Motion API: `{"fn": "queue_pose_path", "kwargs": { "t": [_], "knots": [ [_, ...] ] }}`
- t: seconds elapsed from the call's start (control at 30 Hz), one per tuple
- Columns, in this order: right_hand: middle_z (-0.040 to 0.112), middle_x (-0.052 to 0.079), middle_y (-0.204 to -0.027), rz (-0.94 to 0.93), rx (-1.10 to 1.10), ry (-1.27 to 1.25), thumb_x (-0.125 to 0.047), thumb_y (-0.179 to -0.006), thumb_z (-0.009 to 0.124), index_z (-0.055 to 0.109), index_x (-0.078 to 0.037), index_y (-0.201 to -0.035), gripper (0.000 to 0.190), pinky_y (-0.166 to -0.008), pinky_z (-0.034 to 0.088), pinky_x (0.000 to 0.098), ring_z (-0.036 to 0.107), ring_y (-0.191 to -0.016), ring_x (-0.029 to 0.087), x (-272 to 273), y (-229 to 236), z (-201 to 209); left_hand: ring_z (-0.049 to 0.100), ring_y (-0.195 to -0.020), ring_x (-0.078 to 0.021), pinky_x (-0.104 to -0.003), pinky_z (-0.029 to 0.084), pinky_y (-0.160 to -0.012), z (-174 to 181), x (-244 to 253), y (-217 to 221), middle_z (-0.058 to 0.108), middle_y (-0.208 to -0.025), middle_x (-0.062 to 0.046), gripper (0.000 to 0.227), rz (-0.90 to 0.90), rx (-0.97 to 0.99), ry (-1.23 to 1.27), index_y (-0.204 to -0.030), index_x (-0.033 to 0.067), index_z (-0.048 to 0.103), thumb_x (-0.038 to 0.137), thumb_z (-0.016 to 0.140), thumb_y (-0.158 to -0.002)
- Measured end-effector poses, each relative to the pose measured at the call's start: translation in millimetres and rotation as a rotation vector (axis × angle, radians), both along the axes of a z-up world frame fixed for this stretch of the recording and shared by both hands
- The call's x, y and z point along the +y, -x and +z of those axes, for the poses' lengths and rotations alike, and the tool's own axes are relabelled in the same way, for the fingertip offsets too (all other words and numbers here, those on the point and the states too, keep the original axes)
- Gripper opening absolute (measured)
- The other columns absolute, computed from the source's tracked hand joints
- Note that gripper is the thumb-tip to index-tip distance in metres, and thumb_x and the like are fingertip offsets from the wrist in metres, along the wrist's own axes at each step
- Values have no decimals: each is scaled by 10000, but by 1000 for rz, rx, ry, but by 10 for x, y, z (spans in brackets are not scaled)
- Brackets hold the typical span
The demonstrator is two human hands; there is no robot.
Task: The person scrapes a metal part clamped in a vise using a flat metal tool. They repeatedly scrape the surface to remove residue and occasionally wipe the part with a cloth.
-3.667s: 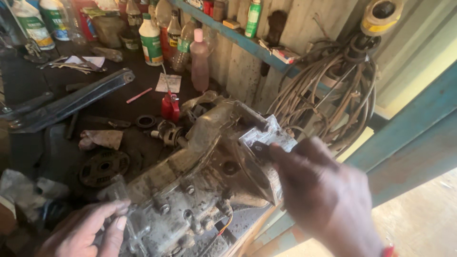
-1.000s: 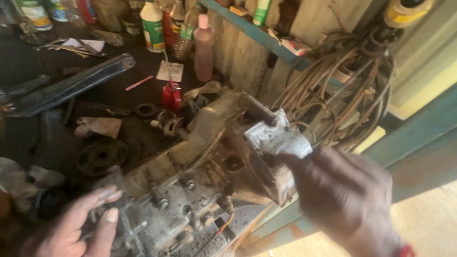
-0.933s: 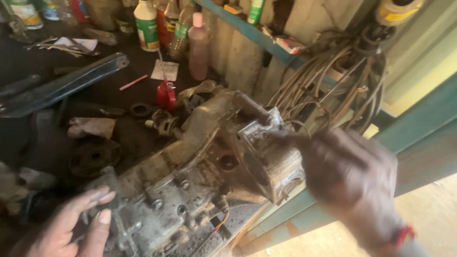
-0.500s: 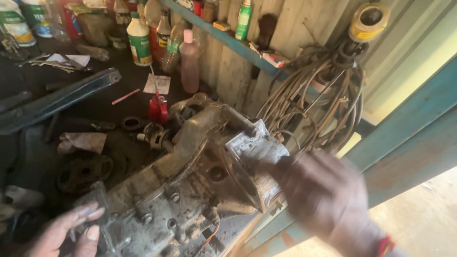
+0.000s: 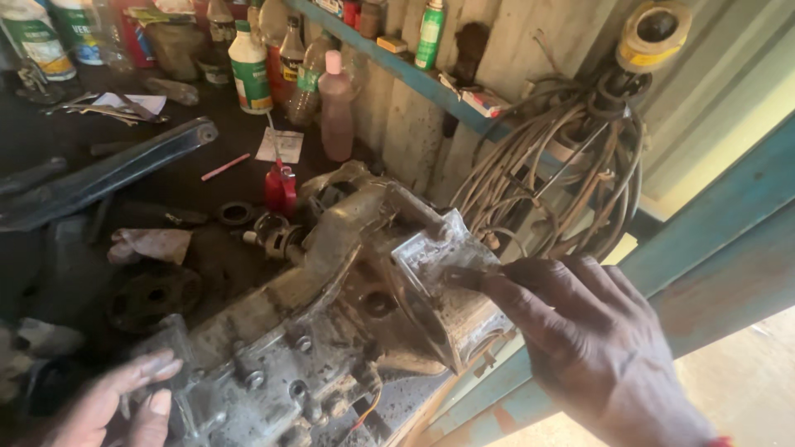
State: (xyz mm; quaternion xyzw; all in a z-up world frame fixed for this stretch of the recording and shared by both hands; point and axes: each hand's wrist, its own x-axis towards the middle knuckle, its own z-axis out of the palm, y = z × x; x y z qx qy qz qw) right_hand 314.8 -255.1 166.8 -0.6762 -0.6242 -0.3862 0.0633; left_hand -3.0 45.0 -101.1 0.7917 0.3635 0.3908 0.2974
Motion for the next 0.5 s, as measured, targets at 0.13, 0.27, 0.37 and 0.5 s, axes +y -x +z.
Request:
{"fn": "queue_pose_path", "kwargs": {
  "t": [0.13, 0.27, 0.37, 0.5],
  "knots": [
    [735, 3, -1061, 2, 90, 128, 20, -876, 590, 563, -344, -1455, 684, -624, 594, 287, 701, -893, 181, -147, -96, 16, 710, -1081, -241, -434, 587, -984, 319, -88, 41, 751, -1196, -56, 458, 57, 302, 136, -1352, 131, 689, 309, 660, -931],
    [723, -55, -963, -45, 229, 193, 31, -966, 609, 612, -353, -1452, 620, -575, 558, 243, 698, -768, 82, -278, -138, 4, 646, -1271, -315, -472, 506, -1077, 1061, -294, -117, 715, -1283, -124, 496, 102, 442, -301, -1293, 134, 698, 376, 718, -860],
    [725, -27, -969, 2, 260, 108, -64, -937, 683, 728, -277, -1334, 453, -519, 533, 272, 680, -697, 123, -257, -178, 0, 590, -1324, -367, -487, 453, -1101, 1741, -765, -371, 684, -1320, -133, 481, 30, 206, -614, -1220, 124, 706, 361, 735, -803],
    [725, -23, -977, -7, 317, 102, -154, -886, 708, 770, -237, -1124, 259, -527, 542, 343, 693, -717, 187, -258, -242, 33, 644, -1255, -331, -411, 493, -1050, 2493, -1186, -1033, 685, -1314, -159, 417, -106, -71, -602, -1211, 51, 688, 262, 750, -857]
  ]
}}
